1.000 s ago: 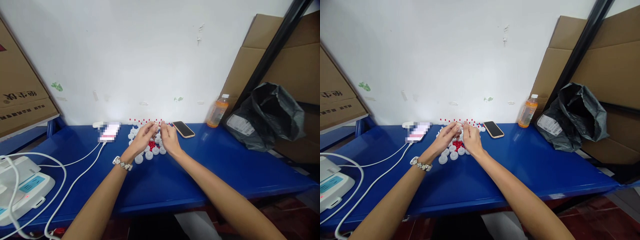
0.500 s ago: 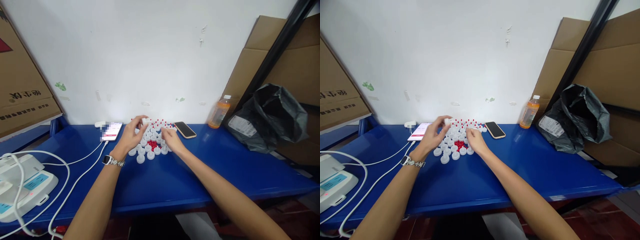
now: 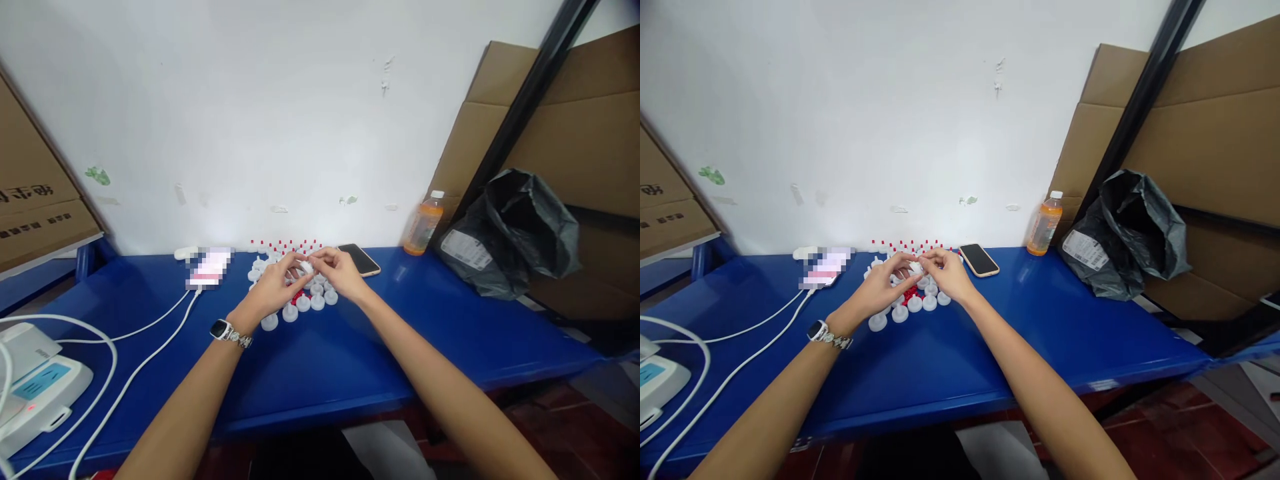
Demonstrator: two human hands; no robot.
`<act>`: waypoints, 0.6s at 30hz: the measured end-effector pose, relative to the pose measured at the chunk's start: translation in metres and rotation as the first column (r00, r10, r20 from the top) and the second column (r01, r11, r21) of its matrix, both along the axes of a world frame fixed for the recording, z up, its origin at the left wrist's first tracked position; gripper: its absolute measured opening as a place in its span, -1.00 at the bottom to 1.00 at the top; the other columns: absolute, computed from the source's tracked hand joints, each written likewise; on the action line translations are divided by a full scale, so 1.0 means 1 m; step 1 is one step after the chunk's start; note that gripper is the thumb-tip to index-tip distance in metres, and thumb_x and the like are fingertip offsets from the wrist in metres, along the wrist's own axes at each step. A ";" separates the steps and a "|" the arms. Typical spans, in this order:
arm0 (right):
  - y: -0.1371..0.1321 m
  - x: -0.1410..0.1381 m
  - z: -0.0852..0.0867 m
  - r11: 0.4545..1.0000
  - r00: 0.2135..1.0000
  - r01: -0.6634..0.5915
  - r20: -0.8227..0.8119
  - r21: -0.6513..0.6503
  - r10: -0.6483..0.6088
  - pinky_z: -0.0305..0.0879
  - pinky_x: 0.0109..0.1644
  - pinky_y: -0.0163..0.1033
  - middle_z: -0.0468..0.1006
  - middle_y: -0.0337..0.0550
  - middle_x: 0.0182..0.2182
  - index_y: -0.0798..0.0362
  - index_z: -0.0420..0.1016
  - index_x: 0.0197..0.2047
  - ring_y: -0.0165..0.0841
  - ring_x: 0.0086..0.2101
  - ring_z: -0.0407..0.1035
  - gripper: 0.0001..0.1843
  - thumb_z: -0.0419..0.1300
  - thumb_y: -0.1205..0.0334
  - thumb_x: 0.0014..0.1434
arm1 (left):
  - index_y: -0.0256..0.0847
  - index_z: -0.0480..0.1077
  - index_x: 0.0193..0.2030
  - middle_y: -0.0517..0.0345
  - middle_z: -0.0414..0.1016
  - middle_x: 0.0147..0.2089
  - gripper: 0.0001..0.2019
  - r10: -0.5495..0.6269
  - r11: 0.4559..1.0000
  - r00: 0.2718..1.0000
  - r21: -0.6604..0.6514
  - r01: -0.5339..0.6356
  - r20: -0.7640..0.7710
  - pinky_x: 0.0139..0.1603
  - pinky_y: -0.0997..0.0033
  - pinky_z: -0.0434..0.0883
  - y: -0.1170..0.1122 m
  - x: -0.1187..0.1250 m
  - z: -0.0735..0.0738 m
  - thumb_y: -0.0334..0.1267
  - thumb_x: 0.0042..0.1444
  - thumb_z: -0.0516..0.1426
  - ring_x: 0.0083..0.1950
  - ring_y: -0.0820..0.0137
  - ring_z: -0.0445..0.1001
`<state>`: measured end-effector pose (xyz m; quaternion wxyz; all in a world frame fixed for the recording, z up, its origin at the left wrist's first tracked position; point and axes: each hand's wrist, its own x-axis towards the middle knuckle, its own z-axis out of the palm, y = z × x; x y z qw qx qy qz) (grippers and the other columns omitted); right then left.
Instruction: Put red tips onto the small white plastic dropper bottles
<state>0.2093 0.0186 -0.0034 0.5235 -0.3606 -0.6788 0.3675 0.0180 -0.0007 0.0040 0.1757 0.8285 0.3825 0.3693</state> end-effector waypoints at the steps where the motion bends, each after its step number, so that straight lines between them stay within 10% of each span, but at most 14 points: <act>1: 0.002 0.005 0.001 0.999 0.998 0.051 -0.028 0.016 -0.050 0.30 -0.30 -0.27 0.52 -0.24 -0.51 0.08 0.48 -0.26 -0.38 -0.46 0.40 -0.68 0.24 -0.03 0.14 | -0.13 0.23 0.19 0.05 0.57 -0.05 -0.52 0.005 1.000 1.000 0.003 -0.005 0.016 -0.09 0.26 0.44 0.002 0.004 -0.001 0.01 0.22 0.15 -0.16 0.32 0.52; 7: 0.031 0.046 -0.013 0.880 0.864 0.440 0.185 0.176 -0.469 0.27 -0.34 -0.30 0.53 -0.24 -0.53 0.07 0.48 -0.34 -0.39 -0.48 0.40 -0.90 0.19 0.22 0.12 | -0.15 0.36 0.04 0.03 0.56 -0.01 -0.66 0.076 0.996 0.996 0.042 -0.073 -0.055 -0.09 0.21 0.43 0.024 0.019 -0.002 0.01 0.28 0.05 -0.10 0.26 0.54; 18: 0.037 0.030 -0.018 0.929 0.772 0.322 0.517 0.182 -0.369 0.26 -0.26 -0.32 0.66 -0.27 -0.33 -0.03 0.57 -0.28 -0.38 -0.31 0.49 -0.87 0.19 0.20 0.15 | -0.15 0.45 -0.14 0.08 0.53 -0.12 -0.73 0.164 0.983 0.978 0.108 -0.151 -0.128 -0.11 0.24 0.38 0.027 0.014 -0.009 -0.04 0.28 0.04 -0.13 0.26 0.48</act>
